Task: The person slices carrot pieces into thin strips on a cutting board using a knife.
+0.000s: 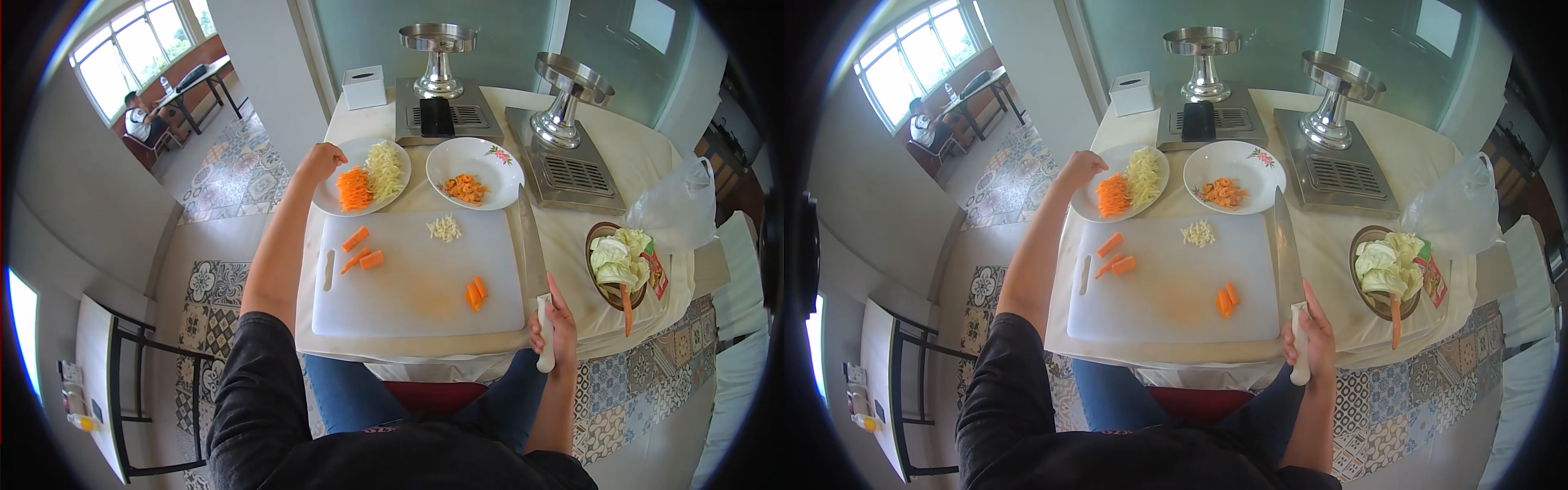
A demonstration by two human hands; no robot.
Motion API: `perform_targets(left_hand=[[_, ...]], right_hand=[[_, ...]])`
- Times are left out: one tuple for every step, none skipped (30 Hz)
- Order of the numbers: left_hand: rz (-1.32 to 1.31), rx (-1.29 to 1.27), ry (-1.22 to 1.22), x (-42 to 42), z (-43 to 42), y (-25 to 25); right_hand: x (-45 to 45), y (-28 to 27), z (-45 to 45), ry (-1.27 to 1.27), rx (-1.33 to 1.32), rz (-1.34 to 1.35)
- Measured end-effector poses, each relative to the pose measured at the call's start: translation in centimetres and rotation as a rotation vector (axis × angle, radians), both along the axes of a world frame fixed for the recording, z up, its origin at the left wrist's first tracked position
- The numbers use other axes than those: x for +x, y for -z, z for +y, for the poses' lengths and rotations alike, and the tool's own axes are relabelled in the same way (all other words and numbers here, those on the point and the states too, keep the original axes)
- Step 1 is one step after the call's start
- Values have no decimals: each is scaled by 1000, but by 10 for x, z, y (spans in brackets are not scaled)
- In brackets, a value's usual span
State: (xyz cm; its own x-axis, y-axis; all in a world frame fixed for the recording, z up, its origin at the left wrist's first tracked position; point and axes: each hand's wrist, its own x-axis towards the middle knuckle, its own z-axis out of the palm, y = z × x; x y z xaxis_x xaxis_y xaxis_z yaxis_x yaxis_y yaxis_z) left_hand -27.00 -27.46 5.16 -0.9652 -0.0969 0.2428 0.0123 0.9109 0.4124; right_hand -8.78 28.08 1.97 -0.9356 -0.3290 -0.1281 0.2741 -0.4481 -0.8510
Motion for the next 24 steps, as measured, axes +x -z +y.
perform_targets(left_hand=[[-30,-23,6,-3,3,0],[-59,-46,13,-3,6,2],[-90,-70,19,-4,9,3],[-92,-74,64,-6,10,3],[-95,-78,106,-7,10,3],[-97,-81,144,-9,7,6],[-117,-150,143,-14,1,10],[-138,-219,140,-21,-4,13],[-161,-287,137,-22,-6,12],[-169,-289,112,-21,-7,12],[-177,-292,87,-21,-8,11],[-183,-295,64,-22,-8,10],[-156,-308,42,-21,-8,9],[-128,-321,22,-20,-8,8],[-101,-333,2,-20,-7,9],[-65,-237,-37,-12,5,-2],[-30,-139,-73,-5,18,-16],[4,-42,-107,4,37,-34],[39,-10,-39,10,58,-51],[71,22,29,17,81,-66],[100,59,95,21,104,-75],[104,101,179,22,126,-79],[108,144,259,23,147,-81],[116,186,336,22,165,-80]], right_hand=[[0,-1,0,1,5,-2],[0,-1,0,3,10,-5],[1,-1,0,4,14,-9],[0,0,1,-3,11,-3],[0,1,2,-12,8,4],[-1,2,2,-25,6,10],[-1,1,2,-25,13,6],[-1,1,2,-26,20,2],[-1,0,2,-28,26,-4],[-1,-1,1,-29,28,-5],[-1,-2,1,-29,28,-5],[-1,-3,0,-27,28,-4],[-1,-3,0,-26,27,-4],[-1,-2,0,-23,26,-4],[0,-2,0,-20,26,-5],[0,-2,1,-28,19,-7],[0,-2,1,-33,14,-9],[0,-1,2,-35,7,-11],[0,-2,1,-39,10,-8],[0,-2,1,-42,14,-9],[0,-3,1,-46,21,-12],[0,-4,1,-51,29,-7],[0,-3,1,-45,33,-9],[0,-2,1,-42,36,-10]])
